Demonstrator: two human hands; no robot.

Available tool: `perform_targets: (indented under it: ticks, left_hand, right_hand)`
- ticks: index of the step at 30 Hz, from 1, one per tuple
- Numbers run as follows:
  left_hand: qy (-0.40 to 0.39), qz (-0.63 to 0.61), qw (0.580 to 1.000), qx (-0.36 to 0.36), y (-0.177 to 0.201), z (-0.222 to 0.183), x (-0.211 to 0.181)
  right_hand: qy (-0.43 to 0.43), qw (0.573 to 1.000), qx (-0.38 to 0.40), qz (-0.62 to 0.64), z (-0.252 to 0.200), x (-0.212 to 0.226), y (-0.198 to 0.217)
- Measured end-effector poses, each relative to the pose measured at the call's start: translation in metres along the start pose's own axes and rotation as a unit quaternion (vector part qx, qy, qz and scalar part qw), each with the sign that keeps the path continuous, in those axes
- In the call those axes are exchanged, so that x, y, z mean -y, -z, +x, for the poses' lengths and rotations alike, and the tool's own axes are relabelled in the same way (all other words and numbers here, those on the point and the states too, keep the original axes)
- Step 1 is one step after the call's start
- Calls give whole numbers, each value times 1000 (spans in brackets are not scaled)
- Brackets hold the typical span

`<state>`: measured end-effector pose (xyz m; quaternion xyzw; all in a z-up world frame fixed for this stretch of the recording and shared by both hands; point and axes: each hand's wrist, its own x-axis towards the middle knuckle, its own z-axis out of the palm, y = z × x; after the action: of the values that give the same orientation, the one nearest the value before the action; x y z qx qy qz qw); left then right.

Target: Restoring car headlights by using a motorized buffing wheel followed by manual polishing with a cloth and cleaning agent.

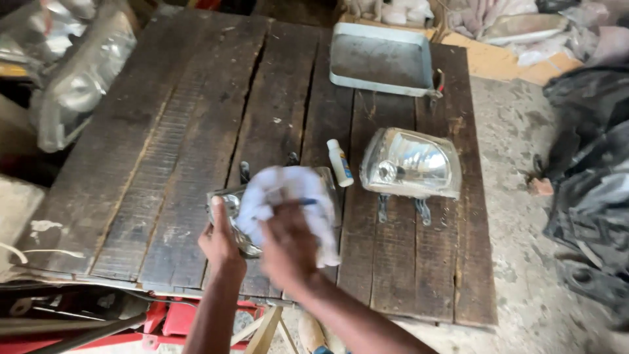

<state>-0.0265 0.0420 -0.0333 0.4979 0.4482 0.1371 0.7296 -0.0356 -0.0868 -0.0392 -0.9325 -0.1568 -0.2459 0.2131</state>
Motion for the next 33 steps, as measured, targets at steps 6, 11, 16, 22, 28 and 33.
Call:
perform_targets:
  ticks: [6, 11, 16, 22, 28, 33]
  left_hand:
    - [-40, -69, 997, 17, 6, -3, 1]
    - [-37, -66, 997, 11, 20, 25, 24]
    - [-42, -93, 994, -35, 8, 3, 11]
    - [-52, -86, 994, -39, 7, 22, 28]
    - [-64, -42, 997, -1, 2, 2, 8]
    - [-80, 98, 990, 58, -6, 8, -25]
  right_hand:
    - [-25, 995, 65, 65, 25, -7, 1]
    - [-297, 922, 227, 100, 69, -62, 26]
    - [-261, 959, 107, 3, 31, -56, 10]
    - [-186, 976, 40, -101, -31, -53, 3]
    - [-217, 939, 250, -97, -46, -48, 20]
    - [-289, 868, 397, 74, -8, -70, 79]
